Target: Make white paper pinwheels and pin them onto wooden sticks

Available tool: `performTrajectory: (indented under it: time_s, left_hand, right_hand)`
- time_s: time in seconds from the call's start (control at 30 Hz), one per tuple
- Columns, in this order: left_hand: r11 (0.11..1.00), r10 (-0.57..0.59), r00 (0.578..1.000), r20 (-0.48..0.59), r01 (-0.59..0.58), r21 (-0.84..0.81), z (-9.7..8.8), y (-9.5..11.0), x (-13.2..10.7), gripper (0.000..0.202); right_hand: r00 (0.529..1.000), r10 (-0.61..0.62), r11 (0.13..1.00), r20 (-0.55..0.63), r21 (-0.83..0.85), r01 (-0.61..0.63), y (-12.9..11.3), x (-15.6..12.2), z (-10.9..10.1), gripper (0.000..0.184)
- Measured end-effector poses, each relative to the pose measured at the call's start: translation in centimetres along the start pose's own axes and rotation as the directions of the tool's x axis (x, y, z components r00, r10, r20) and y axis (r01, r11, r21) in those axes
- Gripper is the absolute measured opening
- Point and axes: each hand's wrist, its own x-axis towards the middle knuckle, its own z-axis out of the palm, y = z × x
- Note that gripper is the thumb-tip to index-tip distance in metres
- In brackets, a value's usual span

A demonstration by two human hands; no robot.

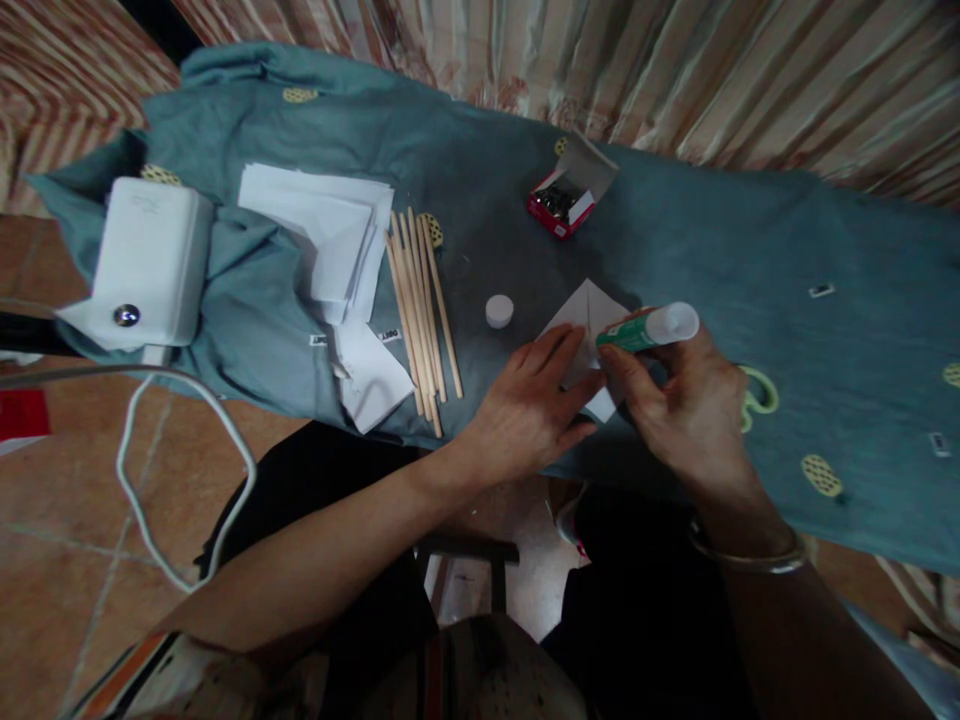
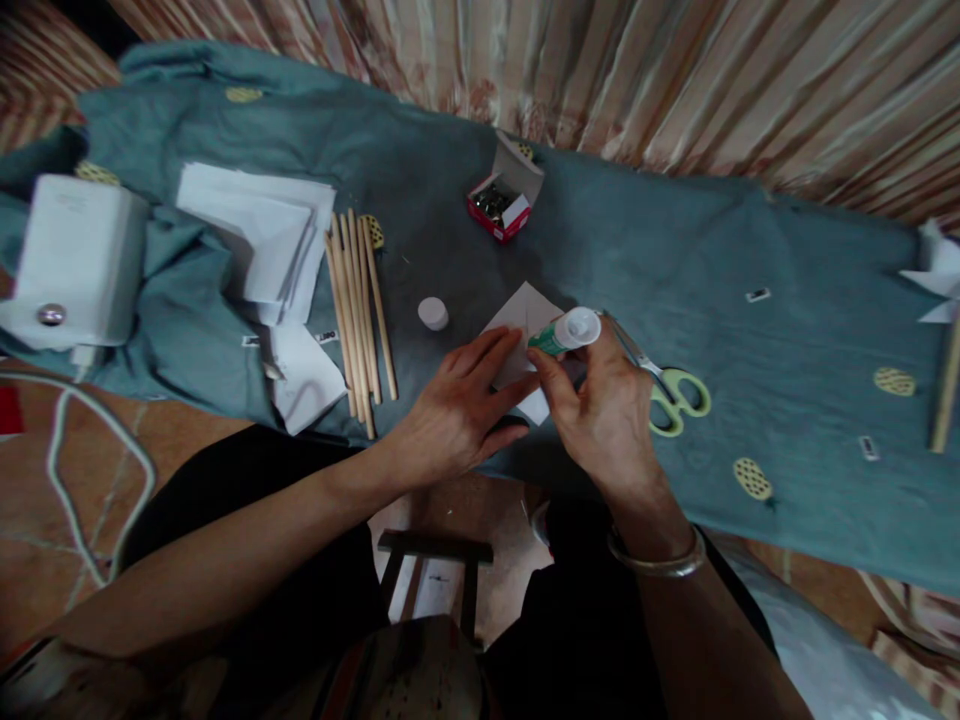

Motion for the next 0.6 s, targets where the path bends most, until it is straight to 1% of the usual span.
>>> performTrajectory:
  time_s: [0.2,0.3,0.4,0.47,0.53,0.6]
  left_hand:
    - [1.0,0.003,1.0,-0.011,-0.003,-0.002,0.2,-0.1,0.0,0.054]
    - [1.0,-0.001,1.0,-0.013,0.001,-0.008,0.3,-0.1,-0.1,0.054]
    - [1.0,-0.002,1.0,-0.009,0.002,-0.004,0.2,-0.1,0.0,0.054]
    - [1.0,0.0,1.0,-0.007,0.0,-0.004,0.0,-0.1,0.0,0.053]
    - [1.0,0.001,1.0,-0.008,-0.001,-0.007,-0.1,-0.1,0.0,0.052]
    - [1.0,0.003,1.0,-0.012,-0.003,-0.011,0.0,-0.2,0.0,0.05]
  right_hand:
    - [1.0,0.012,0.999,0.01,-0.035,-0.011,-0.2,0.0,-0.1,0.029]
    - [1.0,-0.002,0.999,0.027,-0.034,0.002,-0.2,0.0,-0.2,0.03]
    - [0.999,-0.023,0.999,0.025,-0.045,0.024,0.0,-0.1,-0.4,0.028]
    - [1.0,-0.012,0.999,0.021,-0.052,0.013,0.1,-0.1,-0.7,0.026]
    - [0.999,0.048,0.999,-0.002,0.008,-0.048,0.2,0.0,-0.9,0.027]
    - [0.989,0.135,0.976,-0.059,0.178,-0.123,0.3,0.3,-1.2,0.026]
